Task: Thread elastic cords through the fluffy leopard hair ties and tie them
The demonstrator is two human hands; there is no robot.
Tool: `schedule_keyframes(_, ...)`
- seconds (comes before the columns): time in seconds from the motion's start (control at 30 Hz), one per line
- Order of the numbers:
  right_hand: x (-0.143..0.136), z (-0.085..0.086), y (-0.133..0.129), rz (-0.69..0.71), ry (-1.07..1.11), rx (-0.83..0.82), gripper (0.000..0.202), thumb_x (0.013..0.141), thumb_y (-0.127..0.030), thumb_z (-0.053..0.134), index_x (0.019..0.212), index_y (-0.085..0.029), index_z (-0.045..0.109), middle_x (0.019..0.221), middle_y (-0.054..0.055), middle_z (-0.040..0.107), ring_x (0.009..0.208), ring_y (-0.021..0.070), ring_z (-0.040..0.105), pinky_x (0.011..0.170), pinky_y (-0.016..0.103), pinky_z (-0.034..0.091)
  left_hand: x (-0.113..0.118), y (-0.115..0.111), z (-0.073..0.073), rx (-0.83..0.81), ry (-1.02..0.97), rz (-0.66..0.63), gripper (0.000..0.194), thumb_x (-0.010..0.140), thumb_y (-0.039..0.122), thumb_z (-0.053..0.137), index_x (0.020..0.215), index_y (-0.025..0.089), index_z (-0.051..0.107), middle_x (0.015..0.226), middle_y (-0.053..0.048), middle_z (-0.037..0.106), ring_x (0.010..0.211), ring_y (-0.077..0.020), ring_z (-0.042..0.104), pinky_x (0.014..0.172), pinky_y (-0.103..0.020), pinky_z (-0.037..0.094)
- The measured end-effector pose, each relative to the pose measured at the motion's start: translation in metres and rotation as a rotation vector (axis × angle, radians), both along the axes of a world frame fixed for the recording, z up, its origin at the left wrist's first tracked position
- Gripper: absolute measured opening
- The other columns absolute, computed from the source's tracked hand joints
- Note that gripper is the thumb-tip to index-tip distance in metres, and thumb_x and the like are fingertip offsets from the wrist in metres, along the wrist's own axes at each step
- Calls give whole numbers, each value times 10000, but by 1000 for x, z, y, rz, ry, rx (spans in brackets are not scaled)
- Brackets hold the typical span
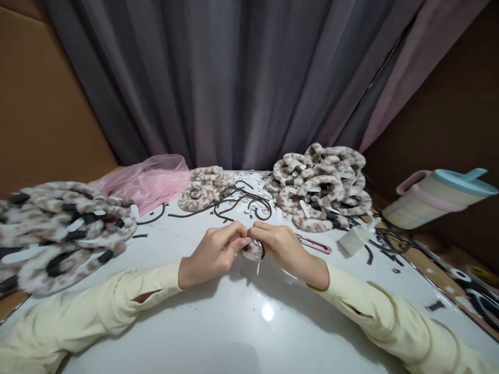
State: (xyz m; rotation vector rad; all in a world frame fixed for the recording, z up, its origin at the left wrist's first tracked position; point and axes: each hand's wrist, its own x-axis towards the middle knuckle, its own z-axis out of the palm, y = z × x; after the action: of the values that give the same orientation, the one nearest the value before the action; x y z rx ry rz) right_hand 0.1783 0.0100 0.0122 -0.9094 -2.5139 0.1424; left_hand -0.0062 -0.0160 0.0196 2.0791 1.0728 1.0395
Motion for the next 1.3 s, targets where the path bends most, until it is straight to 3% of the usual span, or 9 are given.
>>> schedule_keyframes(0.23, 5, 22, -6, 223, -20, -48, 371, 764, 47, 309, 942, -179, 544, 851, 24, 565, 673, 105, 495, 580, 190, 341, -11, 4, -11, 381, 140, -183, 212, 831, 164, 424, 894, 203, 622, 665, -42, 571, 580, -154, 472, 588, -257, 391)
schedule_keyframes(0.4, 8, 42, -25, 188, -175, 6, 432, 773, 51, 343, 1119, -174, 471, 923, 37, 590, 642, 113, 512, 541, 213, 340, -18, 6, -8, 701, 328, -387, 259, 838, 150, 413, 847, 207, 665, 651, -92, 618, 579, -189, 482, 567, -327, 392)
schedule_keyframes(0.63, 6, 45, -38, -13, 134, 3, 125, 872, -91, 418, 936, -184, 469, 917, 68, 558, 762, 154, 535, 636, 250, 415, -8, -2, 21, 454, 304, -438, 118, 742, 238, 616, 633, 282, 621, 593, -56, 621, 450, -156, 477, 408, -311, 401)
schedule_keyframes(0.83, 14, 67, -48, 184, 9, -433, 161, 837, -137, 556, 982, -191, 512, 952, 46, 591, 852, 146, 550, 745, 237, 432, -8, -1, 20, 316, 348, -463, 118, 673, 284, 696, 585, 290, 617, 571, -47, 630, 435, -165, 507, 340, -292, 398)
schedule_keyframes(0.9, 14, 71, -46, 281, -77, -552, 226, 826, -148, 583, 1039, -177, 512, 978, 54, 594, 851, 144, 545, 735, 225, 428, -7, -1, 16, 495, 357, -532, 140, 685, 268, 688, 573, 290, 606, 540, -17, 621, 414, -146, 498, 313, -258, 389)
schedule_keyframes(1.0, 10, 69, -39, 411, -127, -669, 42, 854, -192, 552, 855, -154, 534, 789, 11, 551, 674, 105, 483, 618, 195, 390, -4, 0, 10, 1175, 223, -648, 228, 708, 170, 664, 523, 262, 567, 484, 24, 595, 413, -110, 491, 299, -196, 378)
schedule_keyframes(1.07, 7, 65, -35, 449, -117, -738, 145, 867, -180, 521, 727, -157, 492, 661, -35, 459, 581, 76, 403, 549, 176, 342, -4, 1, 9, 1525, 143, -609, 258, 718, 130, 657, 508, 242, 555, 479, 22, 594, 437, -103, 501, 319, -182, 399)
schedule_keyframes(1.17, 3, 59, -33, 414, -21, -801, 197, 854, -135, 511, 670, -161, 447, 590, -66, 389, 534, 58, 348, 508, 157, 305, -7, 2, 14, 1625, 181, -516, 266, 760, 140, 638, 525, 230, 550, 511, 12, 615, 473, -100, 526, 379, -186, 458)
schedule_keyframes(1.3, 0, 56, -38, 343, 172, -734, 173, 868, -163, 496, 695, -156, 493, 629, -32, 537, 548, 70, 442, 525, 165, 339, -14, 2, 22, 1507, 304, -373, 165, 821, 158, 580, 670, 226, 573, 571, 6, 656, 489, -117, 568, 441, -226, 513)
